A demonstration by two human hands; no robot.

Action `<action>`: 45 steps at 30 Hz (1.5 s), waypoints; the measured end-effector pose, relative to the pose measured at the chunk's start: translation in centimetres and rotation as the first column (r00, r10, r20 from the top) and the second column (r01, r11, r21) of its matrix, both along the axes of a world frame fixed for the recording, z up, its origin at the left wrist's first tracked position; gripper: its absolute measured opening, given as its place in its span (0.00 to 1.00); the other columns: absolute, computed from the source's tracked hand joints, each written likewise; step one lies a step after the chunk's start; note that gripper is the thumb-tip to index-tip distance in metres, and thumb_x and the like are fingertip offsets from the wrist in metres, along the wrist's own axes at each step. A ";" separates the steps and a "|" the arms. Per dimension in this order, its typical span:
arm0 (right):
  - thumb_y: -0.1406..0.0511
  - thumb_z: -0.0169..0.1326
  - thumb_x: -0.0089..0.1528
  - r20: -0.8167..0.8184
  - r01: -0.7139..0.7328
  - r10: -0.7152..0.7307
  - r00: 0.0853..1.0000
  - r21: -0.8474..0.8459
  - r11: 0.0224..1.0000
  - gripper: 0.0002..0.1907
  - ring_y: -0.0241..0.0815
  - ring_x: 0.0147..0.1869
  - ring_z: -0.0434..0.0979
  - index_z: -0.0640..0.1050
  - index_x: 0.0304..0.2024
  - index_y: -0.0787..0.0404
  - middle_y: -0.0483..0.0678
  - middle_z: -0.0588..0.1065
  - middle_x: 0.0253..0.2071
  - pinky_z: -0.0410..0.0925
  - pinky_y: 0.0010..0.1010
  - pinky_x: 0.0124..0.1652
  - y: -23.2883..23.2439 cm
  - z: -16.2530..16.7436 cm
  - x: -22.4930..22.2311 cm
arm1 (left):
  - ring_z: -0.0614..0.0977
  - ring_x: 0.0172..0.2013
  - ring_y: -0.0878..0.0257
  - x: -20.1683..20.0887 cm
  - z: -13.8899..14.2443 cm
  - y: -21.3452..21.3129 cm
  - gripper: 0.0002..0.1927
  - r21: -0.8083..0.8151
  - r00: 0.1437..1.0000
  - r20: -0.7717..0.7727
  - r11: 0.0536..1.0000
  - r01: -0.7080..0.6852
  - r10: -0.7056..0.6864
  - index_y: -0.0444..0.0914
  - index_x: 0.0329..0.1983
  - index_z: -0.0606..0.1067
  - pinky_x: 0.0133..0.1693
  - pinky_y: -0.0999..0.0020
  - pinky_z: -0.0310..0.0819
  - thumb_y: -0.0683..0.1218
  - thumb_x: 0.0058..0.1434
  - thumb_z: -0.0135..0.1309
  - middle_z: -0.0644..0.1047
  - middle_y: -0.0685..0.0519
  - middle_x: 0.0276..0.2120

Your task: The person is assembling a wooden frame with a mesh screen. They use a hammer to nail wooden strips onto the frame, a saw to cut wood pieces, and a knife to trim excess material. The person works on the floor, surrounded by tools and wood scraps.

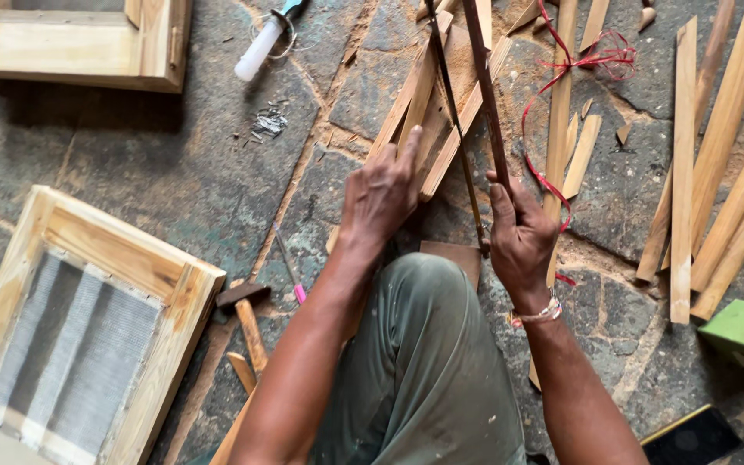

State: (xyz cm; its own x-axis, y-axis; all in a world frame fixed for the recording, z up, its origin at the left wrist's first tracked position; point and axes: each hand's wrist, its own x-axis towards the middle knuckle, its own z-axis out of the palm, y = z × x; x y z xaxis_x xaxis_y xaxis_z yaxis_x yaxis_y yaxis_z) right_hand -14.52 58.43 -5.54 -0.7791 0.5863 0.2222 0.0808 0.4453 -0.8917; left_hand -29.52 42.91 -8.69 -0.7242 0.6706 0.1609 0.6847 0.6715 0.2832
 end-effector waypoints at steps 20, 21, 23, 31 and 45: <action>0.64 0.53 0.75 -0.070 0.113 -0.122 0.990 -0.111 0.987 0.13 0.22 0.25 0.56 0.79 0.58 0.64 0.33 0.62 0.24 0.50 0.23 0.25 -1.0 -1.7 1.7 | 0.77 0.45 0.56 -2.2 -1.8 3.3 0.17 -0.057 0.904 -0.427 0.996 -0.062 0.032 0.32 0.61 0.72 0.39 0.70 0.80 0.38 0.70 0.45 0.76 0.43 0.44; 0.64 0.53 0.74 -0.075 0.114 -0.122 0.990 -0.113 0.987 0.14 0.22 0.25 0.56 0.79 0.58 0.64 0.33 0.61 0.24 0.50 0.23 0.25 -1.0 -1.8 1.6 | 0.78 0.46 0.55 -2.7 -1.9 3.5 0.17 -0.075 0.900 -0.435 0.995 -0.069 0.030 0.33 0.58 0.73 0.41 0.68 0.81 0.40 0.67 0.46 0.76 0.43 0.47; 0.63 0.53 0.75 -0.076 0.102 -0.112 0.991 -0.120 0.987 0.14 0.22 0.25 0.57 0.79 0.59 0.64 0.33 0.62 0.24 0.51 0.23 0.25 -1.2 -2.0 1.5 | 0.78 0.49 0.54 -3.4 -1.9 3.8 0.16 -0.109 0.898 -0.439 0.990 -0.092 0.035 0.36 0.51 0.75 0.45 0.63 0.83 0.44 0.61 0.49 0.75 0.42 0.53; 0.63 0.52 0.74 -0.049 0.078 -0.084 0.995 -0.121 0.990 0.16 0.23 0.22 0.61 0.77 0.61 0.63 0.34 0.65 0.22 0.55 0.21 0.23 -1.2 -2.3 1.6 | 0.80 0.32 0.54 -5.6 -2.7 5.5 0.22 0.153 0.994 -0.041 0.983 -0.099 0.106 0.36 0.66 0.73 0.28 0.62 0.80 0.45 0.69 0.51 0.72 0.28 0.55; 0.63 0.49 0.76 -0.054 -0.016 0.008 0.999 -0.153 0.988 0.22 0.24 0.25 0.63 0.69 0.71 0.61 0.38 0.68 0.26 0.58 0.20 0.24 -2.2 -3.7 2.4 | 0.85 0.42 0.44 -4.9 -4.6 5.7 0.20 0.188 0.962 -0.195 0.970 -0.154 0.191 0.39 0.63 0.74 0.38 0.59 0.84 0.47 0.69 0.49 0.75 0.26 0.56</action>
